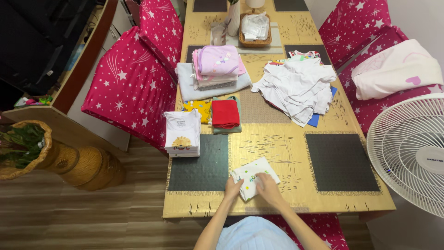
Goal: The person folds multiple white shirts one by one on a dining table, smoothing each before folding and stacking them. The person also handles a small white cloth with a green pattern and places it on a separate stack.
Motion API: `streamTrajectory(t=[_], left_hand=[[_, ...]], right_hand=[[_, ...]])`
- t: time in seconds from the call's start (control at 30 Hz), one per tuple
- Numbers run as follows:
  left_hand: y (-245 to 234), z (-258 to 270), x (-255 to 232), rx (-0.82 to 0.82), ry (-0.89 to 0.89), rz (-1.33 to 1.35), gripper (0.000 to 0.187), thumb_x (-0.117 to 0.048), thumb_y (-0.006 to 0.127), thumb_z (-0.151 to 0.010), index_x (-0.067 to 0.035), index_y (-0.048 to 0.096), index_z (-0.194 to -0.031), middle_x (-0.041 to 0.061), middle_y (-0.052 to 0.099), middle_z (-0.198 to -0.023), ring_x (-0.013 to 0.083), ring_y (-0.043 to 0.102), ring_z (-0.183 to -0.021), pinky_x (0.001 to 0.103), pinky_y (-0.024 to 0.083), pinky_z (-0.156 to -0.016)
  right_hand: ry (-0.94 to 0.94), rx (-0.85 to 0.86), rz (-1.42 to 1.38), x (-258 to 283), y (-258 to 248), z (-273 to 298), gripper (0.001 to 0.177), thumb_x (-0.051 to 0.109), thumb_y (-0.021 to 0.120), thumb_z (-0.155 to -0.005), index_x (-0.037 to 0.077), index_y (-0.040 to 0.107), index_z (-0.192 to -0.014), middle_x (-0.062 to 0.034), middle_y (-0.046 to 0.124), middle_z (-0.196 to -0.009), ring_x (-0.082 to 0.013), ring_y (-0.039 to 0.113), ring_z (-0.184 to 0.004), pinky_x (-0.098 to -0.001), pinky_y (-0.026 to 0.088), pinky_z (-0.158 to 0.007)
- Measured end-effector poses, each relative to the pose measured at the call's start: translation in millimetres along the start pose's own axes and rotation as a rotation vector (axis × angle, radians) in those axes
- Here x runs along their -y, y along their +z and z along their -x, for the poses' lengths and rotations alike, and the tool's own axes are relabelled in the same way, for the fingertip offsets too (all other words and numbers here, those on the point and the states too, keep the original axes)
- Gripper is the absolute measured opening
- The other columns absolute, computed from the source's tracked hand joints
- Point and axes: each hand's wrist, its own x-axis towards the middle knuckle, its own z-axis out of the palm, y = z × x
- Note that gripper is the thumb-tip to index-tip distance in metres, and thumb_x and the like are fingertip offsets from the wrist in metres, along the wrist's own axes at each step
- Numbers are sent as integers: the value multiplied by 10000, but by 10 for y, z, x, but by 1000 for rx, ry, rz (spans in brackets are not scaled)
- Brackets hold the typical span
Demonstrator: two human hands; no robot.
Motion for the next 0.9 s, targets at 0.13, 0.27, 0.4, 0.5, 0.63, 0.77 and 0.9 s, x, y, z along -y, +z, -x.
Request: streamTrajectory(t=[0.13, 0.27, 0.4, 0.5, 0.63, 0.77, 0.9], left_hand=[[122, -56, -21, 64, -106, 390, 462, -88, 699, -898, 52, 547, -1312, 178, 738, -1166, 232, 752, -990, 349, 620, -815], [229, -68, -33, 222, -229, 666, 462, -130, 647, -918, 24, 524, -1337, 155, 721, -1205, 241, 761, -1040, 377, 652, -862], [297, -71, -42, 114, -203, 437, 459, -87, 728, -914, 43, 558, -1320, 183, 728, -1187, 266, 746, -1001, 385, 635, -827], [382, -138, -118, 149, -33, 387, 483, -10, 741, -847, 12, 556, -1292, 131, 732, -1174, 225, 754, -1017, 352, 642, -832], [676, -369, -403, 245, -17, 430, 414, -36, 753, -886, 48, 615, -1268, 144, 746, -1118, 212, 757, -941, 316, 638, -762], [831, -482, -642, 295, -83, 393, 381, -73, 738, -890, 14, 606, -1237, 144, 738, -1075, 200, 755, -874, 313, 632, -689], [748, -408, -593, 174, -139, 370, 407, -55, 738, -844, -39, 582, -1219, 132, 734, -1067, 219, 758, -877, 339, 640, -687]], right_hand=[[31, -99, 24, -110, -114, -146, 477, 83, 684, -787, 69, 610, -1257, -171, 606, -1289, -379, 571, -1206, -447, 466, -1030], [-21, -45, 79, -14, -184, -141, 691, 96, 697, -666, 137, 556, -1341, -149, 493, -1450, -387, 476, -1332, -511, 415, -1088], [-5, 133, 263, 111, -235, -65, 1022, 154, 793, -544, 178, 405, -1490, -186, 293, -1571, -425, 279, -1465, -590, 330, -1057], [-15, 43, 256, 133, -202, 5, 1226, 200, 881, -482, 163, 308, -1565, -232, 207, -1610, -459, 223, -1473, -653, 248, -1065], [160, -328, 115, -25, -141, -36, 1048, 156, 765, -586, 97, 333, -1539, -228, 413, -1511, -416, 393, -1389, -553, 332, -1117], [501, -381, 8, -262, -171, -202, 477, 109, 564, -961, 157, 629, -1431, -131, 686, -1346, -344, 588, -1294, -419, 454, -1128], [613, -371, -49, -361, -224, -238, 413, 95, 526, -965, 135, 682, -1345, -127, 695, -1259, -344, 620, -1190, -417, 486, -1036]])
